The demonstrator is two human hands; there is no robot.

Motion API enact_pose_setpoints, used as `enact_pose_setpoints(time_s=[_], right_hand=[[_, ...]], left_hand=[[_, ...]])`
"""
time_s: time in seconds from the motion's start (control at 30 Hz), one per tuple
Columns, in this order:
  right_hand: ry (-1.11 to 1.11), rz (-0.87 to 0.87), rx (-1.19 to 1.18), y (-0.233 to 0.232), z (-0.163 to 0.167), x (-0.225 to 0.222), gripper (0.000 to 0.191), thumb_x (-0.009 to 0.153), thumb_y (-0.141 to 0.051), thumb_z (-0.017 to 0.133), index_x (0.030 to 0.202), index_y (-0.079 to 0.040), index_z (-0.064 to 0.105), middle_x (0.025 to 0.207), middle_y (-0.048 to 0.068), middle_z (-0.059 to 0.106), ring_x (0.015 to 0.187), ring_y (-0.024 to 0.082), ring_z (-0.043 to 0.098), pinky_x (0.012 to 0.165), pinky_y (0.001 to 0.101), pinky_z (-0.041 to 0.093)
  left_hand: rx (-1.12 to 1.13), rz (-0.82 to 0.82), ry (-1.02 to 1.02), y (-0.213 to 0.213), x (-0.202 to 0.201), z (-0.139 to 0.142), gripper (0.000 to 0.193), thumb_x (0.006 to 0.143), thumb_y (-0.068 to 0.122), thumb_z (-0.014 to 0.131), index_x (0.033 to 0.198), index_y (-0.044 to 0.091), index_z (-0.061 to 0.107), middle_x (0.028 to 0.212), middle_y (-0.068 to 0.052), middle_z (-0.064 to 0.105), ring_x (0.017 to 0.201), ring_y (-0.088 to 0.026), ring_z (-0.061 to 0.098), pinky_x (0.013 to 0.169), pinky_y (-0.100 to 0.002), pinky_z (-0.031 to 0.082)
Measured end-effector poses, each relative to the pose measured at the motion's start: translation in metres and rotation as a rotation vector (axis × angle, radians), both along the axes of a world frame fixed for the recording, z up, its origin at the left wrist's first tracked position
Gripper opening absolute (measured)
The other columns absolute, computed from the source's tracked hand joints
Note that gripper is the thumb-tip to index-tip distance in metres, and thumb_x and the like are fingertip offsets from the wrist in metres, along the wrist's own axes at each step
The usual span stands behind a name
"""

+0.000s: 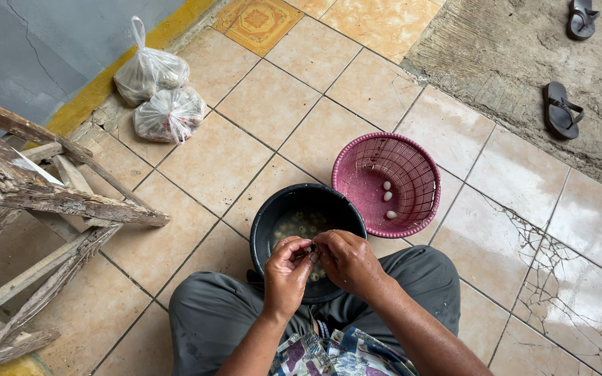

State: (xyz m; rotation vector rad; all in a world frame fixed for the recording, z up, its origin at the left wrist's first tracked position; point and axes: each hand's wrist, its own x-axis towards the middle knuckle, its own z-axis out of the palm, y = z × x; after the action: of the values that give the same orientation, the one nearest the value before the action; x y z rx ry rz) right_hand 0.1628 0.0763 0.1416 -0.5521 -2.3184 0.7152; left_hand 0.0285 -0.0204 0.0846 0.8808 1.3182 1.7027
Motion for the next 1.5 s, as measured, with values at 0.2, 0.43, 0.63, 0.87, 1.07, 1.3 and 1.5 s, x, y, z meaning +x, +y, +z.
enact_pose_setpoints(time_s=[0.2, 0.43, 0.63, 0.87, 1.07, 1.3, 1.5], right_hand=[[-0.007, 0.0, -0.047, 0.0, 0.002, 0.003, 0.025, 0.086, -0.002, 0.072, 0.109, -0.002, 0.063, 0.091, 0.014, 0.071, 0.081, 0.033, 0.072, 0.068, 0.0403, 0.057], [-0.031, 0.016, -0.088, 0.002, 0.007, 0.006, 0.026, 0.084, -0.002, 0.073, 0.108, -0.002, 0.065, 0.09, 0.014, 0.072, 0.076, 0.034, 0.072, 0.064, 0.0399, 0.057], [-0.075, -0.002, -0.122, 0.004, 0.004, 0.006, 0.024, 0.083, -0.003, 0.074, 0.106, -0.002, 0.065, 0.088, 0.013, 0.071, 0.072, 0.031, 0.072, 0.062, 0.0385, 0.056], [-0.046, -0.053, -0.411, 0.006, 0.003, 0.007, 0.019, 0.084, -0.001, 0.073, 0.101, -0.002, 0.064, 0.082, 0.008, 0.071, 0.071, 0.015, 0.074, 0.059, 0.0297, 0.057], [-0.065, -0.069, -0.645, 0.006, 0.002, 0.008, 0.011, 0.091, -0.004, 0.069, 0.101, -0.003, 0.064, 0.085, 0.005, 0.072, 0.073, 0.008, 0.066, 0.06, 0.0258, 0.054], [-0.042, -0.073, -0.419, 0.011, -0.012, 0.009, 0.009, 0.09, -0.001, 0.066, 0.098, -0.002, 0.065, 0.085, 0.008, 0.07, 0.073, 0.018, 0.068, 0.063, 0.0323, 0.055], [0.025, -0.073, -0.228, 0.021, -0.006, 0.006, 0.02, 0.095, -0.003, 0.064, 0.114, 0.001, 0.067, 0.099, 0.014, 0.071, 0.087, 0.03, 0.073, 0.072, 0.0367, 0.057]], left_hand=[[-0.001, -0.015, -0.045, -0.004, 0.001, 0.005, 0.021, 0.093, -0.007, 0.07, 0.114, -0.001, 0.069, 0.117, -0.007, 0.065, 0.096, -0.011, 0.067, 0.083, -0.023, 0.059], [0.028, -0.029, -0.04, -0.003, 0.0, 0.003, 0.021, 0.093, -0.008, 0.069, 0.113, -0.001, 0.068, 0.118, -0.007, 0.063, 0.099, -0.011, 0.067, 0.085, -0.023, 0.059], [0.031, -0.047, -0.036, -0.004, 0.001, -0.001, 0.021, 0.093, -0.008, 0.07, 0.113, -0.001, 0.068, 0.117, -0.007, 0.064, 0.097, -0.011, 0.067, 0.083, -0.023, 0.058], [-0.029, -0.142, -0.398, -0.002, -0.002, 0.001, 0.023, 0.098, -0.001, 0.065, 0.121, -0.003, 0.066, 0.113, -0.013, 0.071, 0.102, -0.016, 0.07, 0.095, -0.03, 0.061], [-0.143, -0.197, -0.382, 0.0, -0.009, 0.003, 0.032, 0.103, 0.009, 0.052, 0.131, -0.001, 0.064, 0.119, -0.012, 0.071, 0.106, -0.017, 0.071, 0.094, -0.033, 0.06], [-0.064, -0.173, -0.563, 0.001, -0.01, -0.009, 0.028, 0.104, 0.006, 0.056, 0.129, -0.003, 0.065, 0.12, -0.015, 0.07, 0.099, -0.018, 0.068, 0.09, -0.032, 0.058], [-0.068, -0.133, -0.653, 0.002, -0.014, -0.014, 0.029, 0.104, 0.009, 0.056, 0.129, -0.003, 0.065, 0.114, -0.014, 0.07, 0.095, -0.018, 0.07, 0.089, -0.032, 0.059]])
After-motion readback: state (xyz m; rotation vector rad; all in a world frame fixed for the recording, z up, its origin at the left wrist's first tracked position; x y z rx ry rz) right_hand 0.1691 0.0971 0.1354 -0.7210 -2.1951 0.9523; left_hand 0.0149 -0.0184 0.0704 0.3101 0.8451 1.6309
